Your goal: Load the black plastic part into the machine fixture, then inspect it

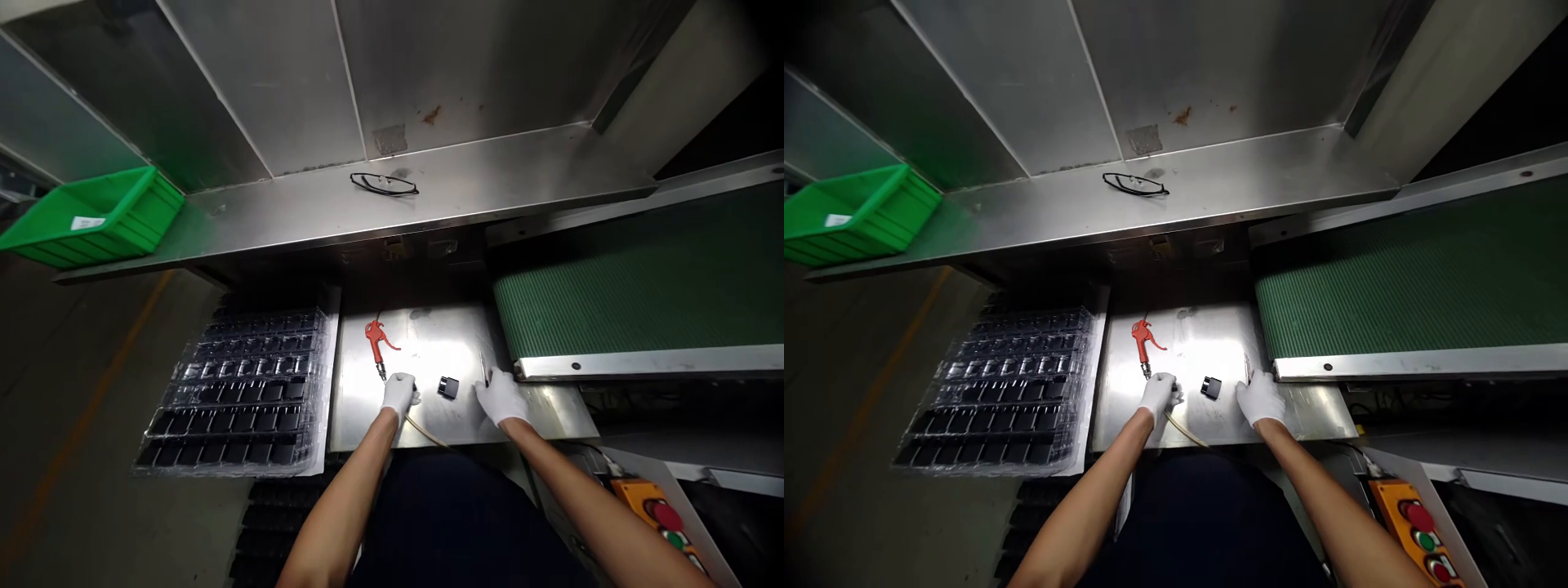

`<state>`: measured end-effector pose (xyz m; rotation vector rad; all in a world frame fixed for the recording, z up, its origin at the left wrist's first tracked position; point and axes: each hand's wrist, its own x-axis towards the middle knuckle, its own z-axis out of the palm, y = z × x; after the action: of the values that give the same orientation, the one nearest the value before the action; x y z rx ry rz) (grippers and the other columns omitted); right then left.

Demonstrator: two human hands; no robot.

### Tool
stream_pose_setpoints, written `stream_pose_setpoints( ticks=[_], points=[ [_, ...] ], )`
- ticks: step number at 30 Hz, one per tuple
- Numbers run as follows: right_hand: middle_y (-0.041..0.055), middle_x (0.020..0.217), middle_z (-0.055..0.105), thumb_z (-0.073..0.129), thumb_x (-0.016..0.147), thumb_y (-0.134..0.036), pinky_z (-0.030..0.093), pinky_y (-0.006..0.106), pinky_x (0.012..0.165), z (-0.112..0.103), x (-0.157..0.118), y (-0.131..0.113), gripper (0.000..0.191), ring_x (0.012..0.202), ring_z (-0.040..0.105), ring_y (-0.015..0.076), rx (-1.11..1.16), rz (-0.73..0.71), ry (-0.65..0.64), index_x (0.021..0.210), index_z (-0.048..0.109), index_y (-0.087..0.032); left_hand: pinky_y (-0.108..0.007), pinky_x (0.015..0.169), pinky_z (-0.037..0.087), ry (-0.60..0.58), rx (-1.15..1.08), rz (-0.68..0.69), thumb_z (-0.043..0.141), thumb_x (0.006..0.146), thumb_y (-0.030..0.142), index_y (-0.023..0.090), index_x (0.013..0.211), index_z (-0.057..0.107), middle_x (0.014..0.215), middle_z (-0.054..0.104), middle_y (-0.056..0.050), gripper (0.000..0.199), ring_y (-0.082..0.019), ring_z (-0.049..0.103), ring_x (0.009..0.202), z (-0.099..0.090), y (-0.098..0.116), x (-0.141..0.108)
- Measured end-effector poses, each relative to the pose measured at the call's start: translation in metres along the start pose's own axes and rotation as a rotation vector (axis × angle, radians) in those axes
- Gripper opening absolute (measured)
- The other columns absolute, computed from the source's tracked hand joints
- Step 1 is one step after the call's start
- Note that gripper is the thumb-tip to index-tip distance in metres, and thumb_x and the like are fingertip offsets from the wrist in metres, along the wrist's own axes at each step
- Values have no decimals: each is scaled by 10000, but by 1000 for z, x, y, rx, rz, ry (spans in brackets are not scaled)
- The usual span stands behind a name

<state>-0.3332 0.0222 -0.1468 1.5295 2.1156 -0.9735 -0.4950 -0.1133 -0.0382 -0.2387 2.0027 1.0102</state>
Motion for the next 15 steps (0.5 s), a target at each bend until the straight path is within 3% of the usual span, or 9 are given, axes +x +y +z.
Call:
stream_pose_setpoints(
  ticks=[5, 9, 12, 15],
  points=[
    [120, 1235, 581, 626, 986, -323, 553, 452, 939, 12, 13, 20, 345, 1075, 609, 261, -93, -20, 0, 1272, 565, -140, -174, 507, 439, -263, -446, -21, 480, 972, 347, 149, 1092, 630, 974, 634, -54, 276, -72, 547, 640, -15, 27, -74],
    [140, 1216, 576, 608, 970, -314, 529, 427, 931, 21, 15, 30, 365, 1080, 614, 282, -123, -85, 0, 1281, 545, -135, -151, 329, 198, -427, -617, -53, 643, 882, 440, 149, 1011, 661, 883, 635, -42, 318, -17, 375, 425, -22, 44, -136],
    [157, 1213, 576, 608, 965, -325, 499, 399, 942, 22, 13, 36, 382, 1107, 615, 305, -139, -138, 4, 1290, 541, -135, -131, 299, 154, -572, -746, -87, 663, 898, 409, 138, 940, 650, 832, 644, -36, 275, 5, 346, 366, -24, 54, -160],
    [161, 1247, 568, 610, 970, -337, 477, 368, 962, 23, 13, 40, 427, 1137, 611, 301, -148, -166, 1, 1338, 518, -140, -113, 286, 177, -595, -863, -135, 645, 929, 397, 128, 936, 641, 848, 649, -37, 269, 9, 344, 377, -24, 60, -169]
  ],
)
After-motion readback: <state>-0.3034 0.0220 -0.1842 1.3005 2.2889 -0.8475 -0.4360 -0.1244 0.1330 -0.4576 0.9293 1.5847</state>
